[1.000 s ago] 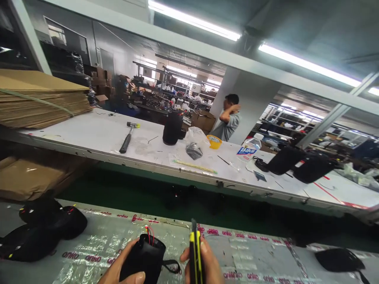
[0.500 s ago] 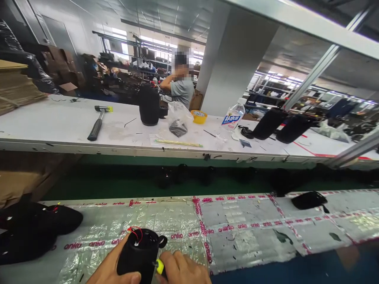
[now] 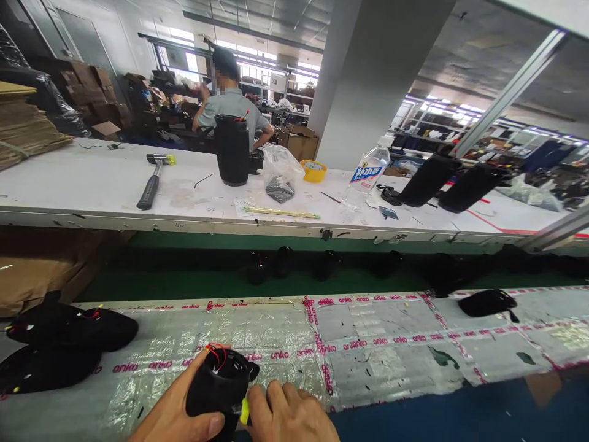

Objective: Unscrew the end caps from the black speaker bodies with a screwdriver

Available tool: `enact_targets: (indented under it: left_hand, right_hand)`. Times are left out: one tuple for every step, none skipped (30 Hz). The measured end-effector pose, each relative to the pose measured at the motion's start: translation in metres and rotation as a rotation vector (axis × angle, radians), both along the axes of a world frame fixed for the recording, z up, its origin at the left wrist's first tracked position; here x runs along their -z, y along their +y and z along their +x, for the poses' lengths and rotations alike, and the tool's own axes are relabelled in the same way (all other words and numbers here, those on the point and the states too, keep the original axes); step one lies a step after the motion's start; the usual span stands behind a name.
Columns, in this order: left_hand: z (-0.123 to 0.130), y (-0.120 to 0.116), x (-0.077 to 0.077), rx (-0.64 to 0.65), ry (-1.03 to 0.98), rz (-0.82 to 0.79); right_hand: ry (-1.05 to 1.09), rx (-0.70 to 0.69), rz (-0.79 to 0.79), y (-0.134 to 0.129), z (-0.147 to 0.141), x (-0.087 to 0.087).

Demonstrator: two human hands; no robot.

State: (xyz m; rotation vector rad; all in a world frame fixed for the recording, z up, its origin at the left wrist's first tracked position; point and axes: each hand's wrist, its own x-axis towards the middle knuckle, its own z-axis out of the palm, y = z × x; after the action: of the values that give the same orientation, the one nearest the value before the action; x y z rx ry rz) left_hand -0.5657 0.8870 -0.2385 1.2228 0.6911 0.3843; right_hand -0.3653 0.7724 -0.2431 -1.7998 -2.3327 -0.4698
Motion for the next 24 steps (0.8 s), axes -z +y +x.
enact_targets:
  left_hand:
    - [0.0, 0.0, 0.0, 0.006, 0.003, 0.001]
    - [0.001, 0.0, -0.001, 0.012, 0.01, 0.005]
    - [0.001, 0.001, -0.002, 0.017, 0.02, 0.007]
    - [0.001, 0.001, -0.002, 0.024, 0.033, 0.008]
    - [0.002, 0.001, -0.003, 0.032, 0.045, 0.009]
    - [0.002, 0.002, -0.004, 0.041, 0.058, 0.009]
    - [0.002, 0.002, -0.004, 0.052, 0.068, 0.008]
    - [0.002, 0.002, -0.005, 0.061, 0.075, 0.01]
    - [0.002, 0.002, -0.005, 0.064, 0.079, 0.014]
    - [0.001, 0.001, -0.005, 0.061, 0.085, 0.023]
    - [0.001, 0.0, -0.004, 0.051, 0.102, 0.034]
    - [0.001, -0.001, -0.003, 0.034, 0.127, 0.047]
    - [0.002, -0.002, -0.002, 0.016, 0.157, 0.064]
    - [0.003, -0.004, -0.001, 0.001, 0.188, 0.083]
    - [0.004, -0.005, 0.0, -0.013, 0.229, 0.106]
    - [0.005, -0.007, 0.001, -0.03, 0.287, 0.136]
    - [0.006, -0.008, 0.003, -0.05, 0.356, 0.17]
    - [0.007, -0.008, 0.004, -0.069, 0.419, 0.201]
    - [0.007, -0.008, 0.006, -0.078, 0.45, 0.216]
    - [0.007, -0.008, 0.008, -0.073, 0.435, 0.203]
    - [0.006, -0.007, 0.009, -0.051, 0.368, 0.155]
    - [0.005, -0.006, 0.011, -0.013, 0.26, 0.078]
    - [0.005, -0.004, 0.012, 0.03, 0.151, -0.013]
    - [0.004, -0.003, 0.013, 0.065, 0.068, -0.095]
  right_hand:
    - [-0.005, -0.004, 0.006, 0.0, 0.0, -0.002]
    - [-0.006, -0.006, 0.011, 0.0, 0.0, -0.003]
    - [-0.005, -0.005, 0.012, 0.0, 0.0, -0.004]
    - [-0.008, -0.002, 0.008, -0.001, -0.001, -0.005]
    - [-0.014, -0.002, 0.005, -0.001, -0.001, -0.005]
    - [-0.022, -0.007, 0.007, -0.001, -0.002, -0.005]
    - [-0.031, -0.004, 0.016, -0.001, -0.002, -0.005]
    - [-0.041, -0.002, 0.029, -0.002, -0.003, -0.004]
    - [-0.05, 0.006, 0.048, -0.002, -0.003, -0.004]
    - [-0.056, 0.012, 0.066, -0.003, -0.004, -0.004]
    - [-0.061, 0.017, 0.073, -0.004, -0.005, -0.005]
    - [-0.069, 0.026, 0.076, -0.005, -0.006, -0.005]
    - [-0.08, 0.031, 0.078, -0.006, -0.006, -0.006]
    - [-0.092, 0.027, 0.075, -0.007, -0.007, -0.006]
    - [-0.104, 0.031, 0.066, -0.007, -0.008, -0.007]
    - [-0.114, 0.039, 0.05, -0.008, -0.009, -0.006]
    - [-0.123, 0.053, 0.033, -0.008, -0.009, -0.005]
    - [-0.128, 0.053, 0.012, -0.008, -0.009, -0.004]
    - [-0.122, 0.04, -0.014, -0.008, -0.009, -0.001]
    - [-0.098, 0.024, -0.027, -0.008, -0.008, 0.001]
    - [-0.045, 0.01, -0.033, -0.008, -0.006, 0.004]
    - [0.046, -0.001, -0.044, -0.008, -0.004, 0.007]
    - [0.168, -0.002, -0.068, -0.008, -0.001, 0.009]
    - [0.3, 0.009, -0.103, -0.009, 0.002, 0.011]
